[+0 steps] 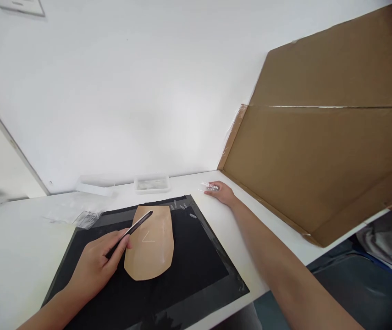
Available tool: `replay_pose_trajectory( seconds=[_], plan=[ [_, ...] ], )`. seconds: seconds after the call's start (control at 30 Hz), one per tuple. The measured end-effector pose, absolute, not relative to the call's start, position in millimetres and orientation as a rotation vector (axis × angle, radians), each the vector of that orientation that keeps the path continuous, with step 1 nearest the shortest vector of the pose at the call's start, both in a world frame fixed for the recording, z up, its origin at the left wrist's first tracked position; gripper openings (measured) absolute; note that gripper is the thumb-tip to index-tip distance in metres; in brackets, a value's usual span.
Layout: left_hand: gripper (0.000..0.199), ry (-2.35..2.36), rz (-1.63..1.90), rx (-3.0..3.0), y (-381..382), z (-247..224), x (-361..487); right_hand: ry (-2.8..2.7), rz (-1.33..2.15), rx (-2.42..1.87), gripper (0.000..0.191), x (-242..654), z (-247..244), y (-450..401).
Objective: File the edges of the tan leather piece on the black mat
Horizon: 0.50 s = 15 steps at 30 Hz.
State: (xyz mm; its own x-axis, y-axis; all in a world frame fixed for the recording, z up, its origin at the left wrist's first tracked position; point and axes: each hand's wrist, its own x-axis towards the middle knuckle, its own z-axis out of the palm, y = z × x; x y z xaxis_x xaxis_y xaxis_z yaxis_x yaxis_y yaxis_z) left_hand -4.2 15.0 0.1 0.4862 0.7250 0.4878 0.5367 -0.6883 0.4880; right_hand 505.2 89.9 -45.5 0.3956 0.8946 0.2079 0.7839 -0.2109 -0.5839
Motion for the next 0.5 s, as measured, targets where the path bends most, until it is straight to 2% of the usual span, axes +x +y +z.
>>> replay_pose_trajectory(
  seconds=[0.27, 0.5],
  plan=[
    [0.026, 1.122, 1.079, 2.453, 18.3, 1.3, -8.2, -1.204, 0.105, -2.113, 0.041, 557.9, -38.7, 112.4],
    [0.027, 1.175, 1.063, 2.458, 26.0, -2.0, -10.3, -0.962, -0.152, -2.364, 0.044, 581.8, -40.6, 130.2]
  ],
)
